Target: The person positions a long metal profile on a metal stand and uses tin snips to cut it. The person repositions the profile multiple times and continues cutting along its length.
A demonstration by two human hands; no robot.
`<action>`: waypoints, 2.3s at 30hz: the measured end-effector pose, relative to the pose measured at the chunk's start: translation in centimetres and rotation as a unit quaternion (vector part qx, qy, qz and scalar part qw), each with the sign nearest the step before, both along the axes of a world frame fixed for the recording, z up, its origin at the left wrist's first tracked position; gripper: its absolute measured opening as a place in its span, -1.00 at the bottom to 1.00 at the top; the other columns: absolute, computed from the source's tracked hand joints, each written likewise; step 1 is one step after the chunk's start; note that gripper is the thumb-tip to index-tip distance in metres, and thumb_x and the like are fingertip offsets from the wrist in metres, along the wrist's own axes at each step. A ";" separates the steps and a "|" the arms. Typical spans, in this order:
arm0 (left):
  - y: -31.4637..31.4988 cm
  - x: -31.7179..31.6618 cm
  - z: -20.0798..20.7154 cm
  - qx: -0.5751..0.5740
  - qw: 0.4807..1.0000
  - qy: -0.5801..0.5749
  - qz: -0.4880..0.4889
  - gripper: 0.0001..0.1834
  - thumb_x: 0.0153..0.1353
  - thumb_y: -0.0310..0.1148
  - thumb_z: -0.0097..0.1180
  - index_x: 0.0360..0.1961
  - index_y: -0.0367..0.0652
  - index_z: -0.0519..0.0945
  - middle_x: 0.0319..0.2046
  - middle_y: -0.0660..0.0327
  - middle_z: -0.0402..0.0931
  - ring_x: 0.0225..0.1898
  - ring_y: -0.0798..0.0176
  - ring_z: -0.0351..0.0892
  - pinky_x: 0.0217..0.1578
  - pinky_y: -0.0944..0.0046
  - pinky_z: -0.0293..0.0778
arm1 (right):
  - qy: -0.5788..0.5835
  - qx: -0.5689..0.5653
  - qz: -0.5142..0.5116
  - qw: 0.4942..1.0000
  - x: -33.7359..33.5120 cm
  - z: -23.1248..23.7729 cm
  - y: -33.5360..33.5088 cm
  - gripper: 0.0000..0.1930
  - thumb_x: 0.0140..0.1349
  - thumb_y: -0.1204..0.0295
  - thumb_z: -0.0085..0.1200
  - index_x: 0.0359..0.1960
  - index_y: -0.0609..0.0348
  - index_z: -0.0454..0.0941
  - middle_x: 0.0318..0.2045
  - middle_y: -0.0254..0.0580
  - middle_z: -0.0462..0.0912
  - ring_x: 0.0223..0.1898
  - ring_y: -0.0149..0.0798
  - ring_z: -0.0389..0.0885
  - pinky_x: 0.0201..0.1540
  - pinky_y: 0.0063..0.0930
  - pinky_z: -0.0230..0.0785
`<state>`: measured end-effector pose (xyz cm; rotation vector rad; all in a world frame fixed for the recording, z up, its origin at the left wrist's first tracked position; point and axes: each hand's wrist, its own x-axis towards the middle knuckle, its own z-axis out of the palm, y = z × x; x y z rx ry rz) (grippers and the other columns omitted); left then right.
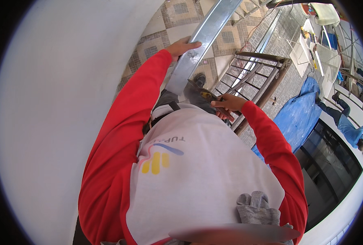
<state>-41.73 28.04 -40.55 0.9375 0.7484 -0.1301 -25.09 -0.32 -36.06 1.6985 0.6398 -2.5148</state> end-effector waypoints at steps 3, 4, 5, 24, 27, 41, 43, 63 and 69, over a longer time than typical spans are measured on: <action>-0.2 -0.2 0.9 -0.006 1.000 -0.013 0.008 -0.12 0.23 0.06 0.28 0.42 -0.20 0.23 0.22 0.04 0.41 0.20 0.13 0.45 0.16 0.10 0.43 | 0.009 0.010 -0.021 1.000 0.2 0.7 0.0 -0.38 0.28 -0.12 0.15 -0.09 0.32 0.52 -0.33 -0.09 0.66 -0.34 -0.28 0.70 -0.23 -0.38 0.63; -0.3 -0.2 1.2 0.001 1.000 -0.006 0.011 -0.09 0.22 0.09 0.28 0.41 -0.25 0.23 0.23 -0.01 0.39 0.21 0.10 0.43 0.16 0.09 0.43 | 0.001 0.035 -0.012 0.999 0.1 0.8 -0.2 -0.37 0.27 -0.14 0.16 -0.07 0.30 0.53 -0.33 -0.11 0.66 -0.34 -0.30 0.69 -0.22 -0.39 0.62; -0.3 -0.2 1.4 0.011 1.000 -0.010 0.010 -0.09 0.22 0.09 0.28 0.41 -0.25 0.23 0.24 -0.01 0.39 0.22 0.10 0.43 0.16 0.09 0.42 | -0.025 0.097 0.026 0.995 -0.1 0.8 -0.3 -0.37 0.25 -0.15 0.17 -0.05 0.27 0.54 -0.31 -0.14 0.66 -0.32 -0.33 0.67 -0.22 -0.41 0.60; 0.1 0.3 -3.0 0.014 1.000 0.001 0.026 -0.31 0.33 -0.06 0.20 0.34 -0.23 0.34 0.15 0.21 0.46 0.14 0.28 0.43 0.16 0.21 0.37 | 0.016 0.171 -0.048 0.984 -1.4 -0.8 -1.7 -0.41 0.24 -0.24 0.10 -0.22 0.12 0.65 -0.46 -0.19 0.62 -0.43 -0.34 0.61 -0.39 -0.42 0.49; -0.4 0.8 -3.3 0.021 0.999 -0.007 0.040 -0.32 0.33 -0.06 0.20 0.33 -0.23 0.35 0.13 0.22 0.47 0.12 0.29 0.44 0.16 0.21 0.36 | 0.016 0.176 -0.051 0.983 -1.3 -1.1 -2.6 -0.35 0.21 -0.29 0.09 -0.17 0.12 0.67 -0.42 -0.15 0.63 -0.39 -0.33 0.61 -0.38 -0.41 0.47; -2.6 2.1 -0.9 0.001 0.999 0.022 0.045 -0.19 0.29 0.03 0.23 0.37 -0.25 0.24 0.11 0.07 0.47 0.10 0.17 0.55 0.06 0.09 0.54 | -0.007 0.226 -0.101 0.969 -1.5 3.7 -2.6 -0.49 0.30 -0.12 0.11 -0.31 0.15 0.57 -0.63 -0.38 0.48 -0.71 -0.50 0.36 -0.75 -0.56 0.14; -2.6 2.4 -0.2 0.021 0.999 0.038 0.031 -0.16 0.28 0.05 0.24 0.38 -0.25 0.24 0.15 0.08 0.44 0.15 0.19 0.49 0.10 0.10 0.51 | -0.008 0.237 -0.070 0.969 -1.1 3.6 -2.4 -0.50 0.33 -0.10 0.09 -0.32 0.17 0.58 -0.68 -0.37 0.50 -0.79 -0.50 0.37 -0.81 -0.55 0.11; -2.9 1.7 0.4 0.009 0.999 0.033 0.040 -0.16 0.23 0.11 0.26 0.34 -0.27 0.33 0.16 0.01 0.46 0.17 0.15 0.48 0.10 0.12 0.49 | -0.096 0.138 0.133 0.977 -0.1 -0.5 -2.9 -0.57 0.28 0.08 0.25 -0.47 0.24 0.52 -0.72 -0.26 0.52 -0.75 -0.43 0.47 -0.72 -0.49 0.32; -3.2 1.2 0.4 0.016 0.999 0.028 0.029 -0.16 0.23 0.10 0.27 0.34 -0.26 0.32 0.18 0.02 0.46 0.18 0.14 0.48 0.10 0.13 0.49 | -0.163 0.235 0.054 0.957 -0.8 -3.2 -5.7 -0.61 0.21 0.10 0.33 -0.42 0.22 0.55 -0.76 -0.31 0.47 -0.83 -0.40 0.36 -0.81 -0.50 0.22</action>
